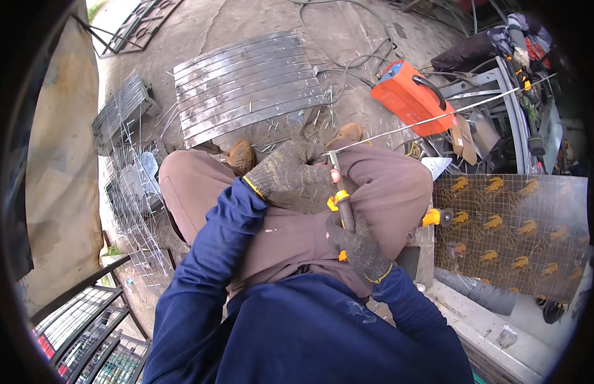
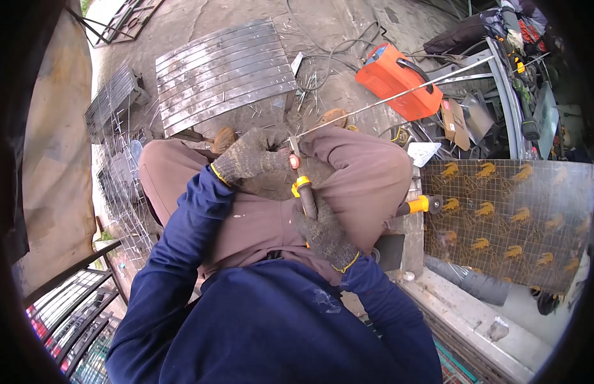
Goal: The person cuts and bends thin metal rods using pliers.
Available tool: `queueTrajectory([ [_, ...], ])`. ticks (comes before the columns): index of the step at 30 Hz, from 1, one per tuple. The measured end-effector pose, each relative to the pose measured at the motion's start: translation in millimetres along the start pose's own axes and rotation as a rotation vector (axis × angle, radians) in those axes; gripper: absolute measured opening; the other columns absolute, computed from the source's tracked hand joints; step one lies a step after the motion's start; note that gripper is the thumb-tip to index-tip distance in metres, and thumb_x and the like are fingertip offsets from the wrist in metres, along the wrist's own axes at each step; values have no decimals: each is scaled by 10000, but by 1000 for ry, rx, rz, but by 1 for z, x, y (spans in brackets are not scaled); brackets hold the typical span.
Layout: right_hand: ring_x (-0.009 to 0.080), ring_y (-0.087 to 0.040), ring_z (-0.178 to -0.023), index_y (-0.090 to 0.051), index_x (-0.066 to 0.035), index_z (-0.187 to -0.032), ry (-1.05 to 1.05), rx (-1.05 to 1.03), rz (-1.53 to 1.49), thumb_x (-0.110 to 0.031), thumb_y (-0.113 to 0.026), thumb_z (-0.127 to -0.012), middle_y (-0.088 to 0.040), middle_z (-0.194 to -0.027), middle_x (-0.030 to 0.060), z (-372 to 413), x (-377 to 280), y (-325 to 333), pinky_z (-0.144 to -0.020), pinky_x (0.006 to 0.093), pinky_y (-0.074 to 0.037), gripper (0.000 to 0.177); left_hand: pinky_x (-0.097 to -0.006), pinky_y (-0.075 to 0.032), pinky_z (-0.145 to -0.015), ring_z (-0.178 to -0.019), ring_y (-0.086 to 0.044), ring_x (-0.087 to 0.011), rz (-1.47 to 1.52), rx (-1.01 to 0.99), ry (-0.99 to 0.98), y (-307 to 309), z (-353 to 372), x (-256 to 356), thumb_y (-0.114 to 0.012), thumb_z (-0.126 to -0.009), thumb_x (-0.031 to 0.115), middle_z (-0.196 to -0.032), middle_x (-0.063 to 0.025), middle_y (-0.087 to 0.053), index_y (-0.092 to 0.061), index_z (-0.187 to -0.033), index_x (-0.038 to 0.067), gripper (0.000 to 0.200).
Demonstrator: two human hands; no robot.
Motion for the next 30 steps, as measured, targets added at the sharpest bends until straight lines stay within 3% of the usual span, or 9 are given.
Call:
queueTrajectory([
  [2, 212, -612, -865, -452, 35, -1329, -13, -138, 66, -117, -667, -865, -573, -1018, 121, 8, -11, -4, -753, 355, -518, 534, -251, -422, -661, -745, -496, -62, -62, 41, -31, 3, -2, -4, -758, -858, 285, -783, 37, -602, -691, -941, 43, 265],
  [4, 157, -574, -723, -474, 3, -1311, -217, -202, -544, -51, -651, -832, -552, -907, 82, 15, -23, -21, -614, 324, -488, 514, -247, -391, -616, -702, -468, -52, -36, 61, -11, 6, 1, -1, -780, -830, 255, -728, 54, -559, -685, -874, 49, 231],
  [8, 144, -543, -657, -467, -25, -1308, -196, -254, -820, -8, -629, -803, -538, -852, 66, 17, -29, -37, -575, 305, -458, 530, -246, -385, -601, -692, -470, -45, 46, 105, -75, 9, 4, 3, -796, -810, 247, -719, 50, -561, -689, -852, 48, 229],
  [16, 130, -461, -592, -416, -44, -1334, -196, -485, -1383, -54, -573, -845, -482, -783, 39, 16, -48, -50, -535, 295, -404, 514, -251, -472, -744, -824, -577, -67, 181, 56, 47, 4, -4, -13, -782, -836, 236, -873, 12, -675, -715, -979, 31, 259],
  [20, 133, -498, -584, -425, -44, -1327, -232, -447, -1097, -85, -594, -852, -510, -770, 42, 7, -14, -25, -541, 297, -420, 505, -256, -469, -757, -856, -572, -68, 242, -10, 135, -5, -3, -12, -766, -856, 228, -904, 13, -677, -705, -1011, 33, 256],
  [22, 141, -549, -585, -486, -47, -1240, -177, -299, -579, -118, -620, -860, -546, -764, 49, 10, -5, -6, -529, 298, -430, 409, -254, -466, -771, -873, -567, -63, 189, -38, 105, -10, -4, -12, -754, -869, 223, -896, 17, -665, -696, -988, 42, 224],
  [23, 152, -588, -590, -529, -38, -1123, 19, -203, -227, -126, -633, -861, -579, -753, 64, 11, -11, 3, -516, 294, -444, 296, -253, -464, -778, -881, -564, -61, 164, -53, 87, -12, -4, -11, -748, -876, 220, -893, 19, -659, -691, -977, 47, 208],
  [26, 144, -568, -542, -538, -39, -1062, 221, 88, 83, -123, -641, -854, -568, -705, 41, -12, 29, 16, -481, 281, -427, 247, -247, -462, -778, -861, -564, -63, 81, -26, 170, -13, -2, -16, -748, -876, 225, -872, 23, -648, -686, -961, 45, 208],
  [30, 147, -588, -637, -526, -43, -1153, -186, -93, -207, -133, -640, -852, -575, -782, 56, 10, -19, 16, -546, 306, -452, 334, -244, -461, -765, -845, -563, -65, 140, -23, 95, -11, -5, -21, -749, -874, 219, -867, 23, -646, -686, -956, 40, 207],
])
Point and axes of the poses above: each hand's wrist, its own z-axis away from the middle knuckle, its own y-axis out of the back of the hand, x = y × z, the point moved 5 cm from there along -z, towards the middle knuckle
